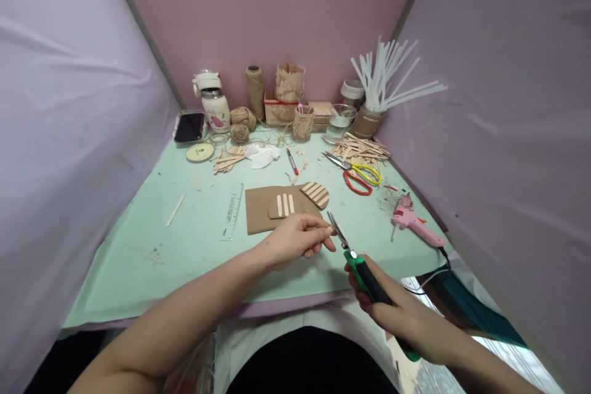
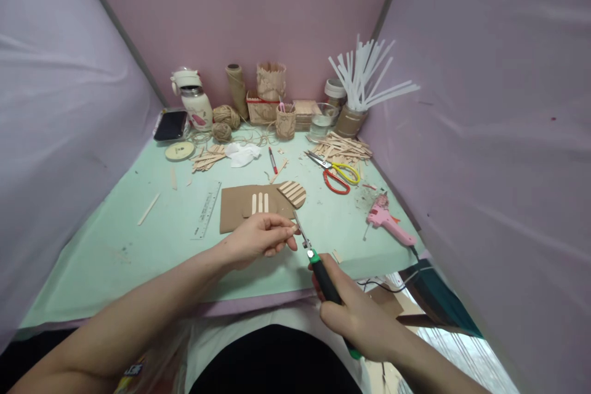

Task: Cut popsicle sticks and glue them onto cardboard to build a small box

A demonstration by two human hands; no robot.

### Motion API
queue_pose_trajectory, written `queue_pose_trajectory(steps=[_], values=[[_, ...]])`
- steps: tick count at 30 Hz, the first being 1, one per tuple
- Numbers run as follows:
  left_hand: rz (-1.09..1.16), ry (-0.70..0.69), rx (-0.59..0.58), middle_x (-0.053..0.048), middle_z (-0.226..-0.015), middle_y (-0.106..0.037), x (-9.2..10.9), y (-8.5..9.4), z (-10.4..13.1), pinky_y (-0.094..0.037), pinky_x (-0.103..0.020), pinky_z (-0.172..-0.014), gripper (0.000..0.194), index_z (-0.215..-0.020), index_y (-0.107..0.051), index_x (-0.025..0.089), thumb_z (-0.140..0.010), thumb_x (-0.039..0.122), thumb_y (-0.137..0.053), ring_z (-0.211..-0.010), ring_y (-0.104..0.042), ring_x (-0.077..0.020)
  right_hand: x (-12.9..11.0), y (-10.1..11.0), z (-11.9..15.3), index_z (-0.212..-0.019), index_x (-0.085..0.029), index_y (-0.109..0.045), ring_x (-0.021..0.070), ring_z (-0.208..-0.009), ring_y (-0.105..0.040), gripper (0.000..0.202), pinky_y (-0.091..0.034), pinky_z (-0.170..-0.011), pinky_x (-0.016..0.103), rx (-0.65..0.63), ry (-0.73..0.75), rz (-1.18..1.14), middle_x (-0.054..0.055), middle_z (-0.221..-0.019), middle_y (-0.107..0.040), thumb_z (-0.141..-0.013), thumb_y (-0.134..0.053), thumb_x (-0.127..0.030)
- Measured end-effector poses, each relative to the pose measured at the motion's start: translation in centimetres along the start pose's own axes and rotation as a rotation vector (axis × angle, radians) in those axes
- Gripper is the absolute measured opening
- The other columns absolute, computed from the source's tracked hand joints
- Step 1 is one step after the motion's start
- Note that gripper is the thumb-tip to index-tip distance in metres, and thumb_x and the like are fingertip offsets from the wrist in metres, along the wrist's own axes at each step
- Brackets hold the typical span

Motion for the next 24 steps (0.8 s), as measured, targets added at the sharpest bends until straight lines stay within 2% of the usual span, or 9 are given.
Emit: queue_pose_trajectory(steps=[3, 8, 13, 15, 17, 19, 24], values=[[-0.011, 0.057, -0.06, -0.006, -0.07, -0.07, 0.0, -0.8, 0.2, -0.025, -0.02, -0.042, 0.03, -0.076, -0.069, 0.013, -0.074, 0.043, -0.074, -0.049, -0.04, -0.0059, 0.7, 0.2, 1.0, -0.1, -0.024, -0.051, 0.0177, -0.074, -0.049, 0.033, -0.046, -0.068, 0.031, -0.021, -0.013, -0.049, 0.0, -0.084, -0.051, -0.067, -0.05, -0.025], [-0.008, 0.145, -0.119, -0.006, -0.07, -0.07, -0.7, -2.4, 0.4, -0.028, -0.021, -0.044, 0.031, -0.069, -0.067, 0.013, -0.074, 0.043, -0.073, -0.049, -0.042, -0.0062, 2.8, 0.6, 2.9, -0.104, -0.025, -0.057, 0.0203, -0.078, -0.053, 0.038, -0.05, -0.07, 0.034, 0.066, -0.068, -0.072, 0.004, -0.089, -0.056, -0.066, -0.055, -0.026], [-0.022, 0.199, -0.14, -0.004, -0.068, -0.069, -1.9, -3.5, 0.1, -0.026, -0.021, -0.046, 0.032, -0.075, -0.069, 0.012, -0.073, 0.043, -0.075, -0.05, -0.04, -0.0054, 5.1, 0.0, 4.6, -0.089, -0.023, -0.055, 0.0148, -0.065, -0.045, 0.027, -0.04, -0.052, 0.025, 0.077, -0.205, -0.269, 0.001, -0.079, -0.05, -0.062, -0.054, -0.027], [-0.007, 0.219, -0.161, -0.004, -0.071, -0.07, -2.3, -3.7, -0.1, -0.026, -0.02, -0.047, 0.033, -0.079, -0.068, 0.012, -0.072, 0.043, -0.076, -0.053, -0.042, -0.0052, 5.4, 0.2, 5.0, -0.095, -0.023, -0.057, 0.0156, -0.069, -0.047, 0.033, -0.043, -0.058, 0.026, 0.077, -0.222, -0.319, 0.001, -0.081, -0.051, -0.062, -0.057, -0.027], [0.009, 0.225, -0.187, -0.004, -0.073, -0.07, -2.3, -4.0, -0.2, -0.025, -0.02, -0.048, 0.034, -0.081, -0.068, 0.012, -0.072, 0.044, -0.076, -0.054, -0.043, -0.0053, 5.2, 0.8, 5.3, -0.106, -0.023, -0.057, 0.0189, -0.08, -0.05, 0.042, -0.046, -0.074, 0.033, 0.069, -0.21, -0.351, 0.003, -0.088, -0.054, -0.065, -0.059, -0.029], [0.014, 0.214, -0.192, -0.004, -0.073, -0.07, -2.1, -4.0, -0.3, -0.024, -0.021, -0.047, 0.035, -0.083, -0.067, 0.012, -0.072, 0.045, -0.076, -0.054, -0.042, -0.0052, 4.9, 1.2, 5.4, -0.111, -0.023, -0.056, 0.0211, -0.088, -0.051, 0.046, -0.043, -0.084, 0.037, 0.032, -0.213, -0.365, 0.004, -0.094, -0.055, -0.066, -0.056, -0.028], [-0.001, 0.223, -0.218, -0.004, -0.072, -0.069, -1.5, -3.9, 0.1, -0.025, -0.022, -0.049, 0.035, -0.08, -0.068, 0.012, -0.072, 0.044, -0.077, -0.054, -0.042, -0.0052, 4.0, 1.3, 4.9, -0.119, -0.025, -0.052, 0.0204, -0.092, -0.05, 0.057, -0.041, -0.087, 0.037, -0.112, -0.21, -0.261, 0.003, -0.101, -0.053, -0.062, -0.053, -0.021]])
Point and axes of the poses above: each hand's wrist, its own z-axis away from the middle knuckle, its own y-axis out of the back of the hand, x = y × z, the point moved 8 cm from there along -z, towards the middle knuckle
